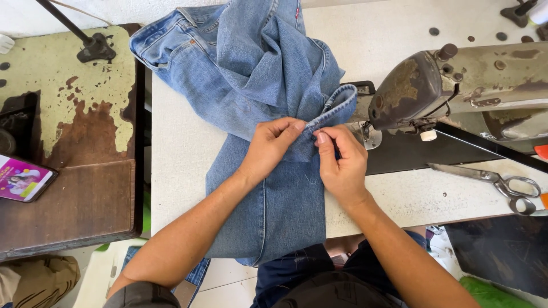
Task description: Inspecting a pair of jeans for loose threads, trimming them with a small blade, and then folding the jeans.
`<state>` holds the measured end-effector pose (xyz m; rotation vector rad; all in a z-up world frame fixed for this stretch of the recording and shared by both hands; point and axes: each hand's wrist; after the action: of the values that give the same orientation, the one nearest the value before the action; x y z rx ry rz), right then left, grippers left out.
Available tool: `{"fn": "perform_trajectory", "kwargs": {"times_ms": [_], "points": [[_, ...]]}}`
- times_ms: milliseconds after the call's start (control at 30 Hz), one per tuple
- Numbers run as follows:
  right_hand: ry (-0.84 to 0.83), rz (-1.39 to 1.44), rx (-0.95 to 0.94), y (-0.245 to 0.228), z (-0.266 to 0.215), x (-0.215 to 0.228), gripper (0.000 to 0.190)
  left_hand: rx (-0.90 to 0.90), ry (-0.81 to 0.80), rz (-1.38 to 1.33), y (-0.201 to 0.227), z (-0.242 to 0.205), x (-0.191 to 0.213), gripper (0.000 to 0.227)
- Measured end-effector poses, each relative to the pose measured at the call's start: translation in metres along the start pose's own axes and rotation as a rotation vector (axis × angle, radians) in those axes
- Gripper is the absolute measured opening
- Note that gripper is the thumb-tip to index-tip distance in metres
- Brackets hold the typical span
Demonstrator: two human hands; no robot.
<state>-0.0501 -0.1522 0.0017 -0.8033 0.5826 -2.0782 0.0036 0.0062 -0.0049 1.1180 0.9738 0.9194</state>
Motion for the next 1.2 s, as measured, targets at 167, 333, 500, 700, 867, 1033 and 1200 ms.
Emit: {"fn": "perform_trajectory", "kwargs": {"times_ms": [167,333,500,700,867,1033,1200], "points": [[0.009,-0.027,0.029,-0.003,-0.002,0.002,0.007,0.000,0.004,-0.029,-0.009,0.002,0.003,0.016],[-0.016,-0.008,0.043,-0.008,-0.004,0.005,0.007,-0.017,0.001,-0.037,-0.009,0.001,0.002,0.019],[-0.034,-0.038,0.065,-0.007,-0.004,0.006,0.010,-0.024,0.001,-0.030,-0.008,0.002,0.003,0.020],[-0.025,-0.031,0.057,-0.007,-0.003,0.005,0.009,-0.029,0.002,-0.022,-0.006,0.003,0.000,0.021],[-0.029,-0.027,0.043,-0.008,-0.002,0.004,0.010,-0.029,0.002,-0.025,-0.011,0.004,0.002,0.021],[-0.012,-0.032,0.049,-0.010,0.001,0.002,0.009,-0.038,0.005,0.007,-0.010,0.003,0.001,0.022],[0.056,0.002,0.042,-0.004,-0.002,0.004,0.009,-0.041,0.007,0.023,-0.013,0.002,-0.002,0.020]]}}
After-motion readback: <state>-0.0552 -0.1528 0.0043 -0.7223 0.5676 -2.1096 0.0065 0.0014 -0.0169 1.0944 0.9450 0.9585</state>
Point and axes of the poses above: each hand's wrist, its own z-axis towards the middle knuckle, its own x-axis out of the back of the hand, y = z × x, and after that the axes turned 6 degrees about -z, right-handed
